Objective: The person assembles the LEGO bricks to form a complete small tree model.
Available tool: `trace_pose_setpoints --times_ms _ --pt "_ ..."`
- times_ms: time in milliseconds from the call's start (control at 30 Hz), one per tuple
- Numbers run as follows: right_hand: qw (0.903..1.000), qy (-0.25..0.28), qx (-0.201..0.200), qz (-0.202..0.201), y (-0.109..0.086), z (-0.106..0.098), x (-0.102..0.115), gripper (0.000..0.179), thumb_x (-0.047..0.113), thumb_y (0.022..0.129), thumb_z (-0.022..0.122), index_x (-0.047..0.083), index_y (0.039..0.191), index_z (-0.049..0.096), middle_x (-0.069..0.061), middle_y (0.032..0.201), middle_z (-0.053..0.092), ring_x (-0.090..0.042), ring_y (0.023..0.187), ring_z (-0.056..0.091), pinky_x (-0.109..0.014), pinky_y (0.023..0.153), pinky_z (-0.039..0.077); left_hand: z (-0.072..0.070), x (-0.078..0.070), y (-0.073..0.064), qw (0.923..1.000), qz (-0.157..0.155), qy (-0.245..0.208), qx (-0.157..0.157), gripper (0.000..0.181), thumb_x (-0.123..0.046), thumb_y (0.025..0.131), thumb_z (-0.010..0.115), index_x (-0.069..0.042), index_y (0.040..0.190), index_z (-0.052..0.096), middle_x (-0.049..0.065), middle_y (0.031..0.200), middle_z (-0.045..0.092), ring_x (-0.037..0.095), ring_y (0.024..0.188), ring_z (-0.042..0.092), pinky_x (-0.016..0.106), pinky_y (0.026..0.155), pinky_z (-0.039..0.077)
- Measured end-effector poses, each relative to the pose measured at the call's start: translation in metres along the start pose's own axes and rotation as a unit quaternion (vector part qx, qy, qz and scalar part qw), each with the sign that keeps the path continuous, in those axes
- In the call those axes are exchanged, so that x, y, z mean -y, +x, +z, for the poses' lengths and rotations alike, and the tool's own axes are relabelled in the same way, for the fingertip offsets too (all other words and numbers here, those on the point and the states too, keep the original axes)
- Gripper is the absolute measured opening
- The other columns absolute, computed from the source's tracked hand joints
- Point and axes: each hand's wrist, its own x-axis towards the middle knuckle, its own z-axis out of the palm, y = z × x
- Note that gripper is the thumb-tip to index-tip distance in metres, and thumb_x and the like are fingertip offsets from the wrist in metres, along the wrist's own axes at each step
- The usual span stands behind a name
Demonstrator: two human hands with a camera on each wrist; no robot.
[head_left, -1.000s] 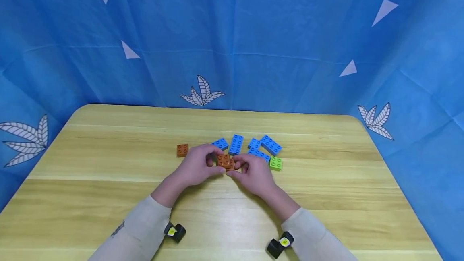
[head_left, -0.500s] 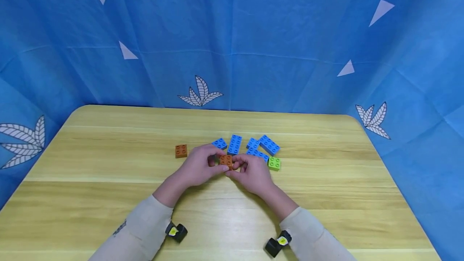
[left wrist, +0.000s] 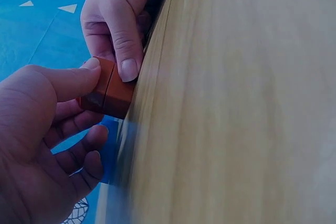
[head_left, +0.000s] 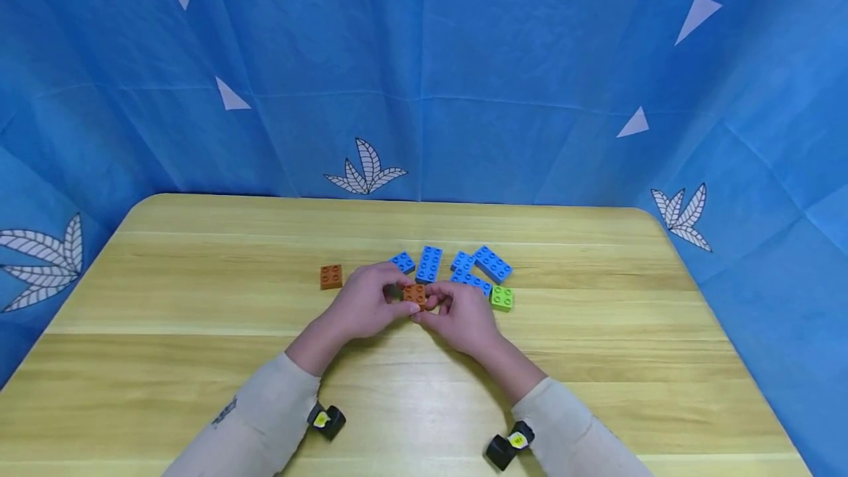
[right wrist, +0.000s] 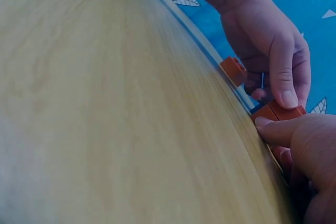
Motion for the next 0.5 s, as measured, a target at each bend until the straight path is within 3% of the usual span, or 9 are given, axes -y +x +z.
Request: trace_pose_setpoints --times_ms 233,400,500 --pt "0.9999 -0.001 -0.009 -0.005 0.002 -0.001 -0.001 0.030 0.023 0.079 0.088 0.007 0.102 0.075 0.012 0.077 0.064 -0.006 0.054 0.051 -0.024 0.049 0.042 0.002 0.001 0.002 0.9999 -0.002 -0.002 -0.012 0.028 -0.029 0.083 0.084 -0.014 0.107 0.077 -0.009 0.090 0.062 0.014 0.073 0.052 0.033 0.066 0.046" --pt "0.9999 -0.001 -0.002 0.011 0.001 0.001 0.002 0.030 0.025 0.078 0.088 0.008 0.101 0.075 0.012 0.077 0.064 -0.007 0.054 0.051 -0.024 0.048 0.042 -0.001 0.001 -0.003 1.0000 0.003 0.009 0.002 0.039 -0.032 0.084 0.083 -0.013 0.118 0.074 -0.006 0.095 0.062 0.014 0.072 0.051 0.032 0.065 0.045" --pt "0.9998 0.001 -0.001 0.018 0.000 0.002 0.003 0.033 0.024 0.077 0.089 0.008 0.102 0.075 0.011 0.078 0.064 -0.008 0.055 0.052 -0.025 0.049 0.043 -0.009 0.005 -0.008 0.9997 0.011 -0.004 -0.022 0.045 -0.030 0.084 0.083 -0.011 0.123 0.072 -0.001 0.100 0.064 0.014 0.070 0.051 0.031 0.062 0.047"
